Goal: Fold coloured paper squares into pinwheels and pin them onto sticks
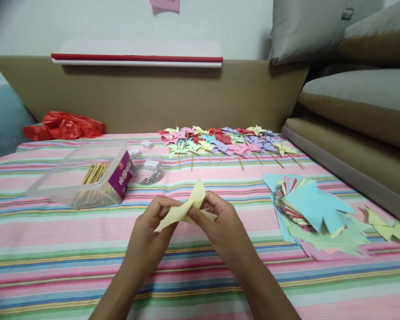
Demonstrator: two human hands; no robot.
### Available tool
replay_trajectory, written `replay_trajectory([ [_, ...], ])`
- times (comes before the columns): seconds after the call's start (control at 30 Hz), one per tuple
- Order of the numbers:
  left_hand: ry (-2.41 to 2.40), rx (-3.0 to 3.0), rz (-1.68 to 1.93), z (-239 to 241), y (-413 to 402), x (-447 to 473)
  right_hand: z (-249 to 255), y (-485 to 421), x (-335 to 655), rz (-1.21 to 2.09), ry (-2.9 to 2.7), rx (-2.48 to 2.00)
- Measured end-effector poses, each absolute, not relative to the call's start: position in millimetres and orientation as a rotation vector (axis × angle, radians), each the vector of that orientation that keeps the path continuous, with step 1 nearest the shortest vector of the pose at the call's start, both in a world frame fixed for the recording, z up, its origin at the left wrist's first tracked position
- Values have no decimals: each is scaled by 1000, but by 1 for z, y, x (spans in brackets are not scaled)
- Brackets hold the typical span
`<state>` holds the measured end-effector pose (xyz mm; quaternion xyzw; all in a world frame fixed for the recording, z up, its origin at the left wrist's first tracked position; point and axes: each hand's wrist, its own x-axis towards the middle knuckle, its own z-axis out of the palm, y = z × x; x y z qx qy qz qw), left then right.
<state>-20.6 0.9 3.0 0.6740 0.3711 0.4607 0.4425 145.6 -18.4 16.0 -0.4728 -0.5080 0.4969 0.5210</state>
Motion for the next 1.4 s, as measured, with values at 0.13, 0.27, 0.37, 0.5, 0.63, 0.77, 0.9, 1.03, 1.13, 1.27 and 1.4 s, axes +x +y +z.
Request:
replay_trajectory([
  [0.13,902,1671,1154,5,1,-22,16,-18,145,1177,-1207,-1121],
  [0.27,869,1706,1162,6,2,-23,15,-18,145,1173,-1205,-1117],
  [0.37,845,1734,1163,5,3,-24,14,-18,146,1175,-1204,-1118],
  [0.5,824,1775,1168,5,3,-27,14,-18,147,1147,-1240,-1133],
  [0.63,814,1885,1206,5,3,-32,13,-18,148,1102,-1287,-1172],
  [0.77,804,1981,1237,4,3,-35,10,-19,149,1045,-1336,-1140],
  [0.9,811,2068,1270,3,4,-35,7,-19,149,1009,-1374,-1013],
  [1.03,811,2143,1321,4,3,-35,7,-19,149,955,-1405,-945],
  [1.13,792,2258,1387,7,4,-36,9,-20,150,842,-1474,-892],
  [1.27,792,2371,1377,9,6,-39,10,-19,150,728,-1553,-869],
  [1.4,905,2270,1382,7,6,-36,6,-17,146,764,-1487,-942],
])
